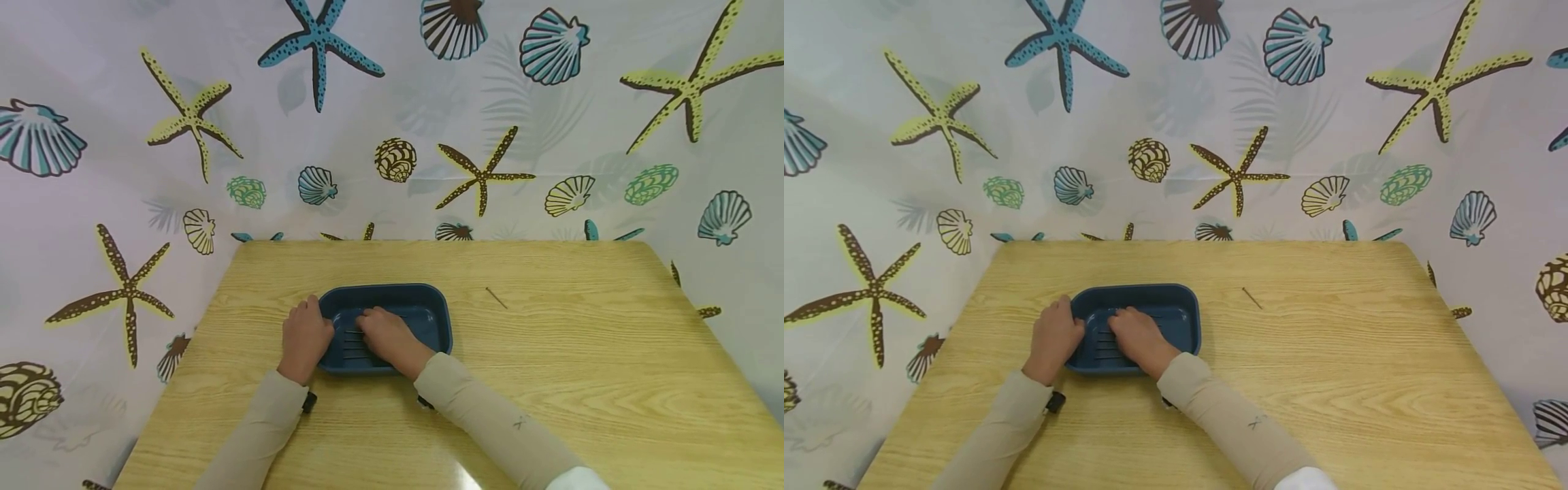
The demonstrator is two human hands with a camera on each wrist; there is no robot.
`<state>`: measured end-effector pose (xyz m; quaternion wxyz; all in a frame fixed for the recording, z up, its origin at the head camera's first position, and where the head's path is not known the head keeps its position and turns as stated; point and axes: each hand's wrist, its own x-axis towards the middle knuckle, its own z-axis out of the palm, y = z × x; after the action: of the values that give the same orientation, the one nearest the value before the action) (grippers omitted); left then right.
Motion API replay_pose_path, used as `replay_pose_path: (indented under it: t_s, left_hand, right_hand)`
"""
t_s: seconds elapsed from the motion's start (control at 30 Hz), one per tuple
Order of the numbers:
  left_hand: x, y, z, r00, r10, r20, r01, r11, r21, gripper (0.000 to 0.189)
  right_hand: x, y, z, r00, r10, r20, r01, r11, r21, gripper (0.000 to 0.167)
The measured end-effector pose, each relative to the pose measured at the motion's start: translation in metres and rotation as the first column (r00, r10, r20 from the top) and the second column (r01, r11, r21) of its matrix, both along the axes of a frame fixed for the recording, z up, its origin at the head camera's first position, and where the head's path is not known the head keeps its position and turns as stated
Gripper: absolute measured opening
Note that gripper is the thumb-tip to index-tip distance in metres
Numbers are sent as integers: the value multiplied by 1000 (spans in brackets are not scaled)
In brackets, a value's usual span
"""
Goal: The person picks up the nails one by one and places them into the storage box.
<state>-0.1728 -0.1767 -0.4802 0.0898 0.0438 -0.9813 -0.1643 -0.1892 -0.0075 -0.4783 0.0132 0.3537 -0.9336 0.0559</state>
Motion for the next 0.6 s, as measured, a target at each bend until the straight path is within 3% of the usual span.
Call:
replay_pose_path:
  t_s: [0.37, 0.6]
  left_hand:
    - [1, 1, 0, 1000, 5, 12, -5, 1000, -7, 26]
    - [0, 0, 2, 1000, 8, 28, -8, 1000, -2, 28]
  right_hand:
    - [0, 2, -1, 1000, 4, -14, -4, 1000, -17, 10]
    - [-4, 2, -3, 1000, -5, -31, 2, 995, -99, 9]
